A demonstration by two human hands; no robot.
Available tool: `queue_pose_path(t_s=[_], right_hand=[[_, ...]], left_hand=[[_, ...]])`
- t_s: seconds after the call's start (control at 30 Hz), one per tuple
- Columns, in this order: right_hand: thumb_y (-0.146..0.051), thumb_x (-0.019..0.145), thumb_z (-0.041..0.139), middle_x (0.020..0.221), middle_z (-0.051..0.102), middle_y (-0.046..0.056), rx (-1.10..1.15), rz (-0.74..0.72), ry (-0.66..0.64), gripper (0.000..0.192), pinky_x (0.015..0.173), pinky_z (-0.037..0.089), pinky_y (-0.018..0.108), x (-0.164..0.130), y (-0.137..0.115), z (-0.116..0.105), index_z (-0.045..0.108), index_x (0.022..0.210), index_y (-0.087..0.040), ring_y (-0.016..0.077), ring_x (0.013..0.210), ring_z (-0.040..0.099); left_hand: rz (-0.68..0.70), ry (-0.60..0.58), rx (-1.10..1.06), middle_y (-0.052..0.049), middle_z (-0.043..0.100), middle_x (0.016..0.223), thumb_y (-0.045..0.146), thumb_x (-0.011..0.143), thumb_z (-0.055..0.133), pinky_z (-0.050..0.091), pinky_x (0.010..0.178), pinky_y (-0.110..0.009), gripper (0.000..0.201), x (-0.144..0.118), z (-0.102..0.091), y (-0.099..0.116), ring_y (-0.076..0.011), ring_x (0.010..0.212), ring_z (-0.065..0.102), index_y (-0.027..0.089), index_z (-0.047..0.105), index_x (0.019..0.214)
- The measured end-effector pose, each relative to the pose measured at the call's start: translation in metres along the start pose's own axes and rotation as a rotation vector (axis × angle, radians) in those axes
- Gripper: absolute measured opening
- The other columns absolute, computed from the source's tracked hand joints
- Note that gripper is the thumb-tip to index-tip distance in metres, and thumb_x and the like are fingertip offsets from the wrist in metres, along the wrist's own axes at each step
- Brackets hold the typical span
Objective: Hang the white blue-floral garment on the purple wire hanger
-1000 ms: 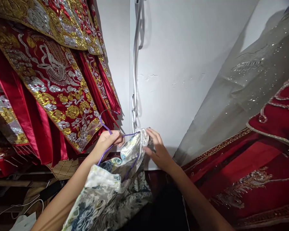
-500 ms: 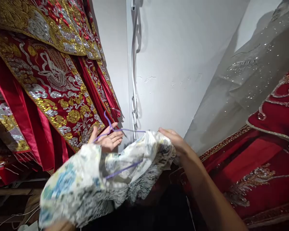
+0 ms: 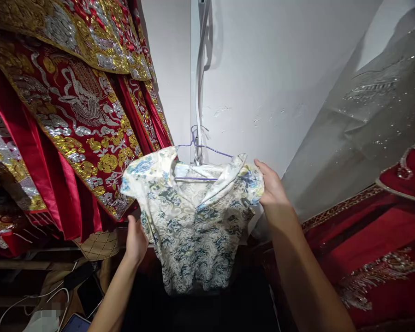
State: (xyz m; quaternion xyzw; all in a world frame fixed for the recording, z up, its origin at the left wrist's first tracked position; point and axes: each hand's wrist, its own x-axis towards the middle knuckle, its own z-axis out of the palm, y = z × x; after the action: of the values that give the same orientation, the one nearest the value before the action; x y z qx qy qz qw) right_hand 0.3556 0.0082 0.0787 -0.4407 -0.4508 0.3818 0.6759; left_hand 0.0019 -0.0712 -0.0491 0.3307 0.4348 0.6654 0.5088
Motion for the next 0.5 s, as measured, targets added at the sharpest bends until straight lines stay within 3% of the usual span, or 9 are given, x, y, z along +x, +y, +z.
queue_pose_path(t_s=[0.07,0.13,0.23,0.33,0.4,0.47,0.5], right_hand=[[-0.056,0.082,0.061,0.071,0.071,0.005,0.018,0.106,0.000,0.034,0.073,0.057,0.039,-0.007,0.007,-0.013,0.065,0.079,-0.022,0.0269,0.079,0.071],[-0.057,0.082,0.062,0.069,0.069,0.004,0.003,0.144,0.083,0.036,0.070,0.056,0.037,-0.019,0.014,-0.023,0.065,0.078,-0.022,0.0263,0.076,0.070],[-0.056,0.082,0.063,0.075,0.069,0.004,-0.132,0.009,0.269,0.038,0.068,0.053,0.034,-0.045,0.031,-0.031,0.067,0.086,-0.018,0.0249,0.078,0.067],[-0.049,0.086,0.061,0.106,0.069,0.007,-0.330,-0.212,0.442,0.042,0.081,0.050,0.032,-0.081,0.059,-0.031,0.066,0.112,-0.017,0.0237,0.098,0.063],[-0.046,0.086,0.061,0.123,0.061,0.009,-0.417,-0.252,0.562,0.047,0.091,0.047,0.034,-0.110,0.084,-0.023,0.059,0.125,-0.021,0.0239,0.109,0.058],[-0.049,0.088,0.059,0.114,0.063,0.009,-0.366,-0.116,0.488,0.039,0.089,0.048,0.036,-0.138,0.110,-0.008,0.059,0.116,-0.021,0.0246,0.102,0.059],[-0.052,0.089,0.056,0.104,0.065,0.009,-0.300,0.005,0.334,0.035,0.084,0.049,0.036,-0.149,0.121,0.002,0.061,0.107,-0.021,0.0248,0.095,0.061]], left_hand=[[0.008,-0.031,0.098,-0.009,0.075,0.111,0.067,0.072,0.072,0.050,0.101,-0.039,0.061,-0.001,0.006,-0.006,-0.0298,0.117,0.064,0.020,0.072,0.111],[0.035,-0.054,0.212,-0.008,0.076,0.105,0.053,0.068,0.082,0.051,0.097,-0.035,0.050,-0.003,0.013,-0.014,-0.0277,0.108,0.067,0.017,0.075,0.103],[-0.026,-0.057,0.208,-0.009,0.077,0.091,0.057,0.068,0.079,0.054,0.083,-0.033,0.050,-0.006,0.022,-0.033,-0.0278,0.096,0.069,0.014,0.075,0.093],[-0.110,0.009,0.139,-0.008,0.076,0.082,0.065,0.068,0.075,0.054,0.073,-0.033,0.057,-0.013,0.025,-0.053,-0.0283,0.088,0.070,0.014,0.074,0.094],[-0.157,0.019,0.147,-0.007,0.075,0.078,0.066,0.067,0.075,0.054,0.071,-0.034,0.057,-0.019,0.026,-0.062,-0.0295,0.086,0.070,0.014,0.074,0.090],[-0.193,-0.017,0.165,-0.008,0.075,0.077,0.063,0.066,0.077,0.054,0.072,-0.035,0.053,-0.026,0.026,-0.067,-0.0312,0.086,0.070,0.015,0.075,0.088],[-0.204,-0.031,0.169,-0.008,0.075,0.076,0.062,0.066,0.078,0.055,0.073,-0.036,0.051,-0.030,0.027,-0.067,-0.0321,0.086,0.070,0.015,0.075,0.087]])
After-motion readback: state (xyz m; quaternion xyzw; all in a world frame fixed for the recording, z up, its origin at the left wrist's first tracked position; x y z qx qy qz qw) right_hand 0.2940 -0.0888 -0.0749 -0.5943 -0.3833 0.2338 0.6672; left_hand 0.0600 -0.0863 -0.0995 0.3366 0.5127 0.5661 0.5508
